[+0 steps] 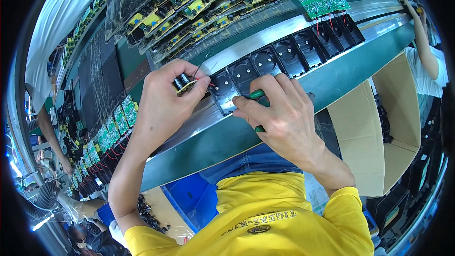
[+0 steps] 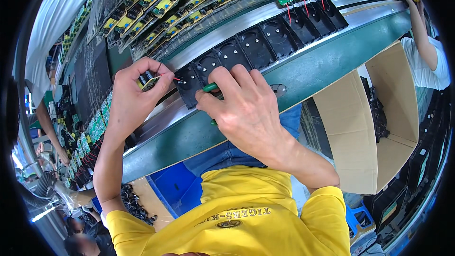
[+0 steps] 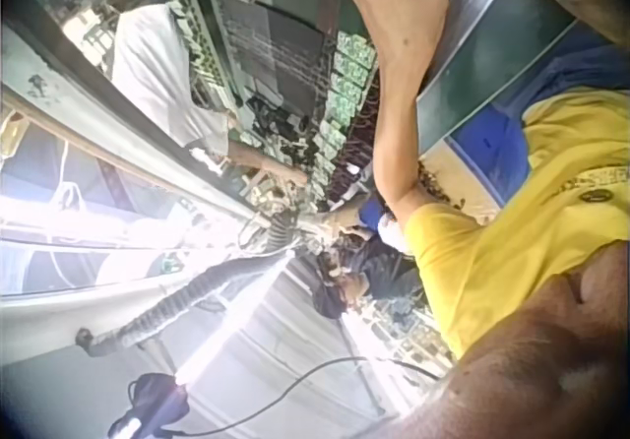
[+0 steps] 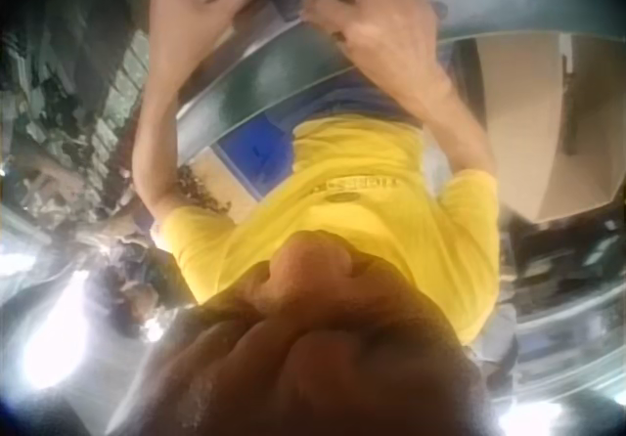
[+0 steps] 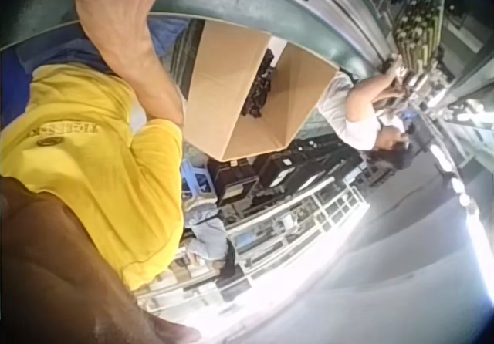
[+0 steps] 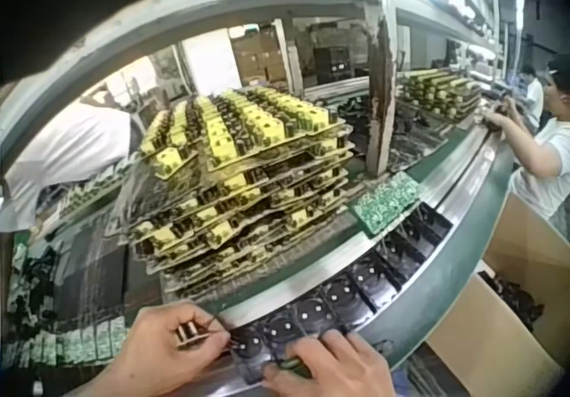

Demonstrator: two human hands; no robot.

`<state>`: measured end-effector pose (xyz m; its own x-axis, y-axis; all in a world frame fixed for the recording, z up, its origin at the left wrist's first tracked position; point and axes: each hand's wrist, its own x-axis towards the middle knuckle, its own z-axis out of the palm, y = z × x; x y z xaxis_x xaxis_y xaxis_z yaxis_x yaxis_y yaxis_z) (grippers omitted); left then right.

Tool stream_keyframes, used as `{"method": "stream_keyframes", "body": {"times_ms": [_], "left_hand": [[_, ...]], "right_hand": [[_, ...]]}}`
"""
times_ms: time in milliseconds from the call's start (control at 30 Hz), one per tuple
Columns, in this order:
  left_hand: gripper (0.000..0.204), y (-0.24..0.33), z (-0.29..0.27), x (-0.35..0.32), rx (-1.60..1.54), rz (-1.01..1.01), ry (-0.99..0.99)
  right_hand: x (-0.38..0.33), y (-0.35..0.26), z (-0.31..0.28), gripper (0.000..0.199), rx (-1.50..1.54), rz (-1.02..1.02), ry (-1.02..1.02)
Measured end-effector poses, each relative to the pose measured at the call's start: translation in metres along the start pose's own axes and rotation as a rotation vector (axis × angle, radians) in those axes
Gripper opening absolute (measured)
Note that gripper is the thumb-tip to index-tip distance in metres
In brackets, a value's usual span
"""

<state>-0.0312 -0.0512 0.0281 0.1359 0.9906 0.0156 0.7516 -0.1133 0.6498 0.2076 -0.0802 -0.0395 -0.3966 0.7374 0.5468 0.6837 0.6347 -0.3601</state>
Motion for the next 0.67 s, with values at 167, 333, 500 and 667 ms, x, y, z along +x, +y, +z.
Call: {"method": "stream_keyframes", "body": {"times_ms": [167,333,500,667], "left_hand": [[0.009,-0.0003,0.0029,-0.0015,-0.007,-0.006,-0.007],[0.009,-0.0003,0.0031,-0.0024,-0.014,0.019,0.008],[0.011,-0.0001,0.0023,-0.0023,0.014,0.003,0.001],[0.01,0.002,0.0015,-0.0028,0.035,-0.02,-0.01]], "right_hand": [[0.0001,-0.0001,0.0005,0.021,0.003,-0.003,0.005],[0.0,0.0003,-0.0001,0.021,0.0,0.002,-0.004],[-0.0003,0.0,-0.0004,0.021,-0.004,0.005,-0.009],[0.0004,-0.0007,-0.002,0.021,-0.007,0.005,-0.02]]}}
